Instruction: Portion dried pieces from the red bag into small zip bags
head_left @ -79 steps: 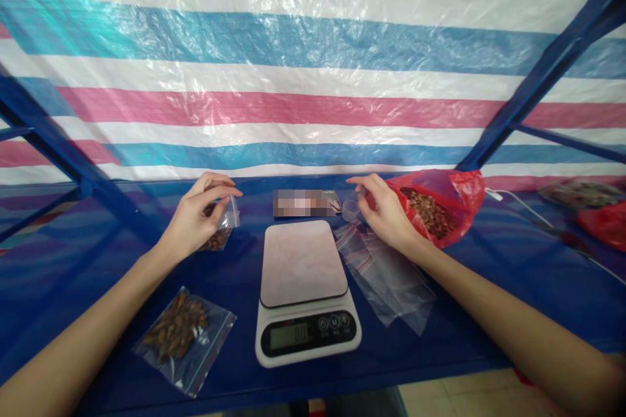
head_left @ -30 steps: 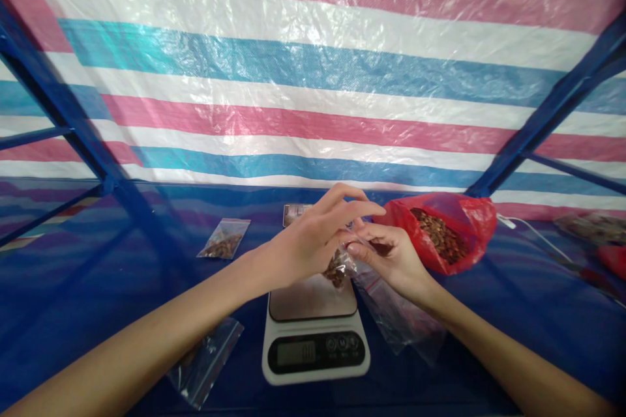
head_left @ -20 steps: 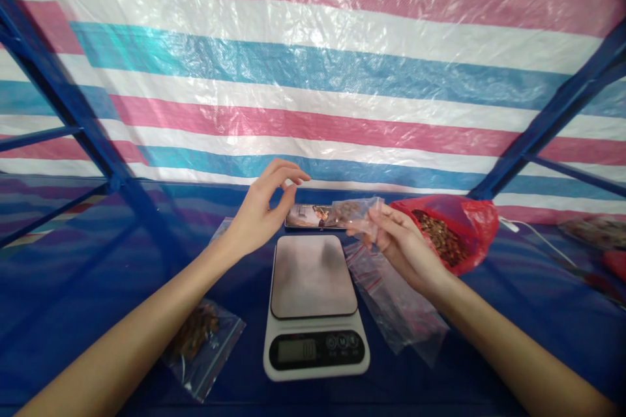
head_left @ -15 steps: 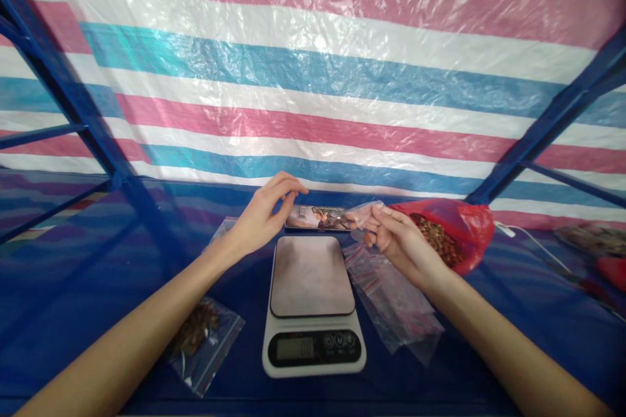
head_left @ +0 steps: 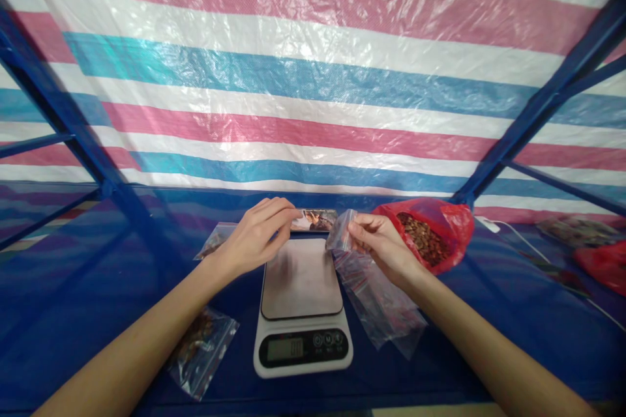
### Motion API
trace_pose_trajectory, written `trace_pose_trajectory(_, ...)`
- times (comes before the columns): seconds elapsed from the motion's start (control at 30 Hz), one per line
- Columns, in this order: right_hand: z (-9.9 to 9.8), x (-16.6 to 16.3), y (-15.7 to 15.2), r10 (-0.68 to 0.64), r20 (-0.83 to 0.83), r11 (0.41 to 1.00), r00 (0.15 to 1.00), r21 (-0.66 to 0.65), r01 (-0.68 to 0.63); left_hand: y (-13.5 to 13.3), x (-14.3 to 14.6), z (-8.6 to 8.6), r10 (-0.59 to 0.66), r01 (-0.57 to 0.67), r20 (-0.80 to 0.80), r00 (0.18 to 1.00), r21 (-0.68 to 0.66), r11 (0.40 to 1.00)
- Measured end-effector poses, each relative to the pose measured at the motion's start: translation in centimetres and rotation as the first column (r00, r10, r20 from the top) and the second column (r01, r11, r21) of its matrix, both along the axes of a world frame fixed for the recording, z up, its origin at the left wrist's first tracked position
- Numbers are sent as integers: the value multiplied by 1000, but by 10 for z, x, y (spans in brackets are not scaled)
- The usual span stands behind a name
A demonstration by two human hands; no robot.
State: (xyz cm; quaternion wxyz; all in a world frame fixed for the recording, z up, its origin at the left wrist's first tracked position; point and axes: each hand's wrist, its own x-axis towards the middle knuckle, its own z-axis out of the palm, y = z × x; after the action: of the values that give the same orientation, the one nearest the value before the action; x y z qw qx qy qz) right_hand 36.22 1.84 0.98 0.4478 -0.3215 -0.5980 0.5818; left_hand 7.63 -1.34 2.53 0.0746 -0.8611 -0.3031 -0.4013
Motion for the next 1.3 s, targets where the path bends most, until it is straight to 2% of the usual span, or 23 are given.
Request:
trace_pose_trajectory(0.1,1,-2,2,3,22,1000,1000,24,-4,1,6,6,-28,43,129,991,-115,992)
trace_pose_trajectory(0.17,5,-7,6,14,48,999,999,37,-16,6,10,20,-16,70,205,979,-258,964)
trace_pose_trajectory(0.23,14,-14,12,57,62,997,996,44,-60,15,14,41,-29,114,191,981,-449,886)
trace_pose_trajectory(0.3,28,-24,19,126,56,990,990,55,-129,27,17,63,-105,178,152,983,-615,769)
trace_pose_trajectory(0.37,45,-33,28,201,54,977,978,67,-205,39,18,82,-207,217,107,973,-738,639)
trace_pose_trajectory(0.4,53,-38,33,237,58,968,970,76,-241,44,18,89,-236,223,97,967,-768,600)
trace_pose_trajectory(0.47,68,-46,44,295,74,949,953,95,-301,52,16,99,-247,225,95,964,-785,577)
trace_pose_trajectory(0.53,79,-53,53,318,73,939,945,111,-324,56,13,104,-216,225,118,969,-779,585)
trace_pose_trajectory(0.7,87,-71,68,308,121,947,944,52,-316,60,5,105,-162,215,150,975,-808,548)
trace_pose_trajectory(0.87,80,-83,72,259,158,964,953,21,-265,68,2,92,-117,189,150,982,-851,490)
trace_pose_trajectory(1.0,70,-86,72,214,105,977,971,-9,-214,75,1,82,-89,177,154,984,-841,512)
trace_pose_trajectory(1.1,64,-85,71,170,61,985,984,-14,-169,78,0,79,-115,217,184,976,-841,495)
trace_pose_trajectory(1.2,64,-83,72,143,58,989,988,-35,-141,82,0,77,-111,256,231,967,-836,485)
trace_pose_trajectory(1.3,67,-80,71,183,95,983,978,-50,-179,85,2,77,-82,290,287,954,-826,483)
